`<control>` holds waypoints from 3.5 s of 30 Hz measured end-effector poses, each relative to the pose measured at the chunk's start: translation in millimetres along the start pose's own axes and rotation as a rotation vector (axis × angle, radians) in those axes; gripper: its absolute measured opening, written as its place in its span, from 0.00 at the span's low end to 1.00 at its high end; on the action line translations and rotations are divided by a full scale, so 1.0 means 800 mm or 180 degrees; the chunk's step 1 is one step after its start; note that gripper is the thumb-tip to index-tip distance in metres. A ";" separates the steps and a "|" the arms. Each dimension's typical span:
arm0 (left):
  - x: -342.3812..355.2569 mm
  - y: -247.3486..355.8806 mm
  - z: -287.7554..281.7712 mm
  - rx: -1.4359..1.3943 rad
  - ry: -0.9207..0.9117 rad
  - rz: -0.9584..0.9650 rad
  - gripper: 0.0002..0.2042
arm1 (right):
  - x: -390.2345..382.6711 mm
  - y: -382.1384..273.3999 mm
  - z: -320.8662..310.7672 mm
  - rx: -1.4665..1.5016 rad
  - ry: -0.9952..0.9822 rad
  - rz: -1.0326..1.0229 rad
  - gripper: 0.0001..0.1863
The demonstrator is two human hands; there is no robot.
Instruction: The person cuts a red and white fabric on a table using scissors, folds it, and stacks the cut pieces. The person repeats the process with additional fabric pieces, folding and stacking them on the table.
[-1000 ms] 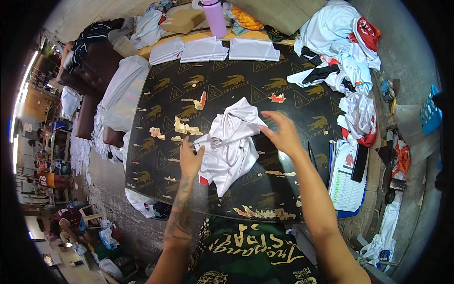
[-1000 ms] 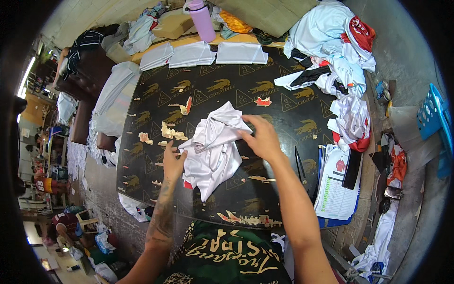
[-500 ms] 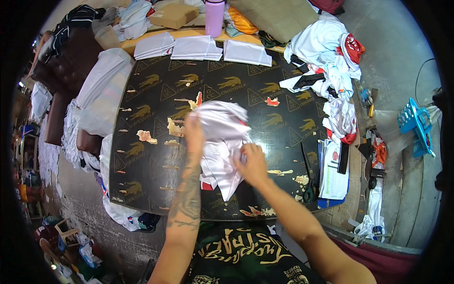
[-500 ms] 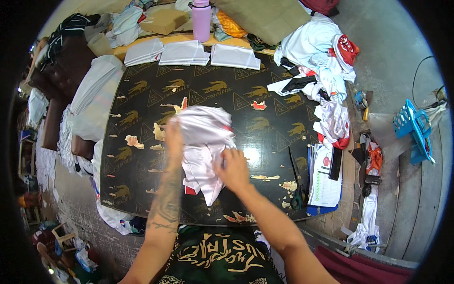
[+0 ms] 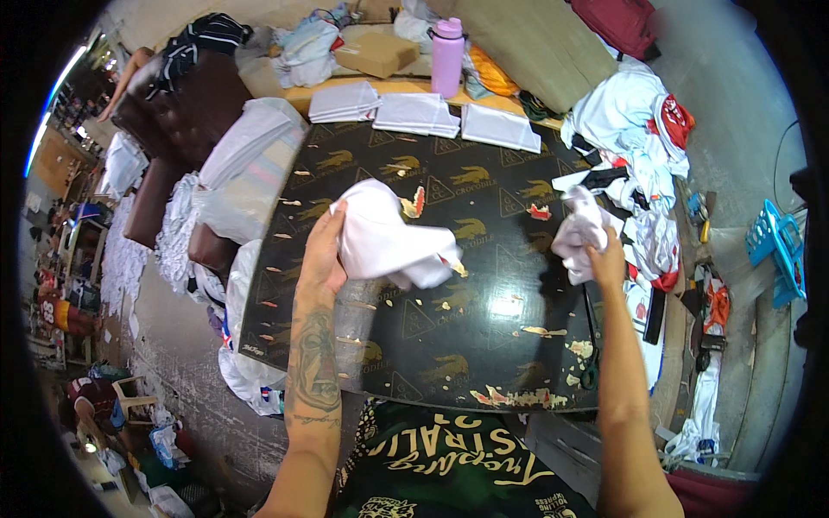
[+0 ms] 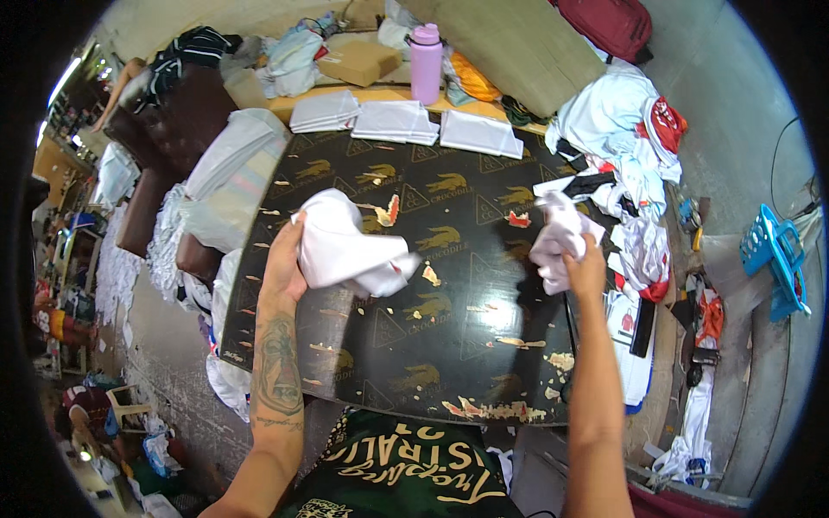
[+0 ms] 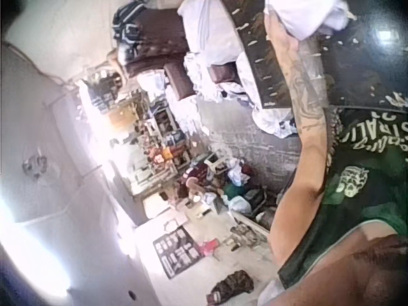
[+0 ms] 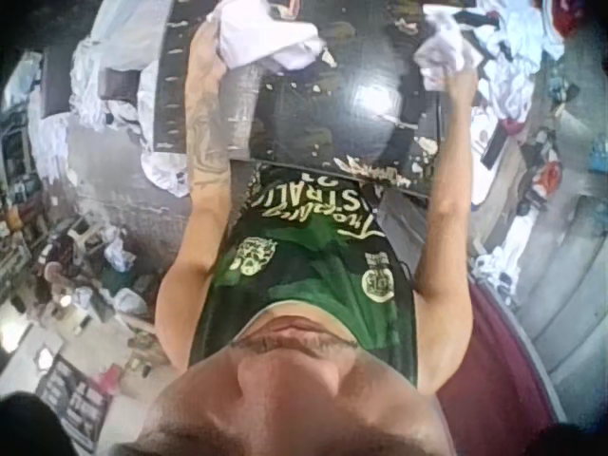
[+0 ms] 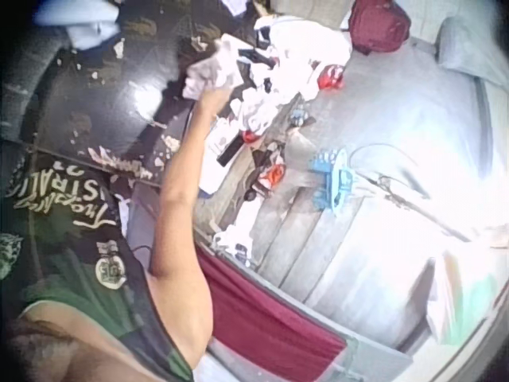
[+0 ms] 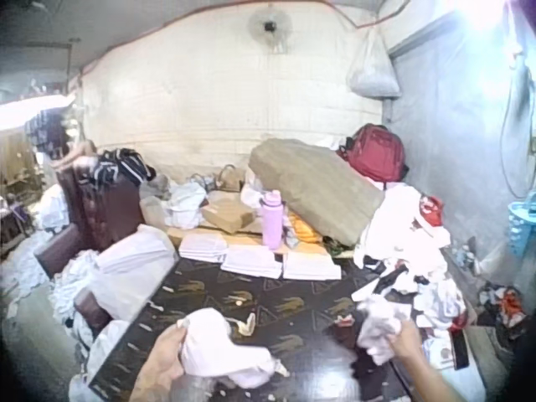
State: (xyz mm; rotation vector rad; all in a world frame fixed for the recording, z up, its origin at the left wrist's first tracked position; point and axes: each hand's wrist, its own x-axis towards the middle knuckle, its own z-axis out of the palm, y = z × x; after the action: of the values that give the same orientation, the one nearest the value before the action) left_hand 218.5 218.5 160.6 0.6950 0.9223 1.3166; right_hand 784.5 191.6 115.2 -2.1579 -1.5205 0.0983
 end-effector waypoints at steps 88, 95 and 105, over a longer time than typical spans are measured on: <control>-0.071 -0.196 -0.030 0.4565 0.0858 0.0818 0.14 | -0.165 -0.216 0.134 0.1207 -0.1909 -0.0737 0.13; -0.074 -0.193 -0.029 0.4677 0.0540 0.0701 0.12 | -0.114 -0.275 0.194 0.1364 -0.2171 -0.0856 0.13; -0.053 -0.186 -0.034 0.4820 0.0932 0.0815 0.14 | -0.137 -0.223 0.151 0.1286 -0.2158 -0.0491 0.13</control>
State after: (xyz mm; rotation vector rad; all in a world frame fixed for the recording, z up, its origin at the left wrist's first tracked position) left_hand 268.2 152.7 27.2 1.8158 2.1261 0.7217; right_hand 548.9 181.0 62.8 -1.7480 -1.8071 1.0763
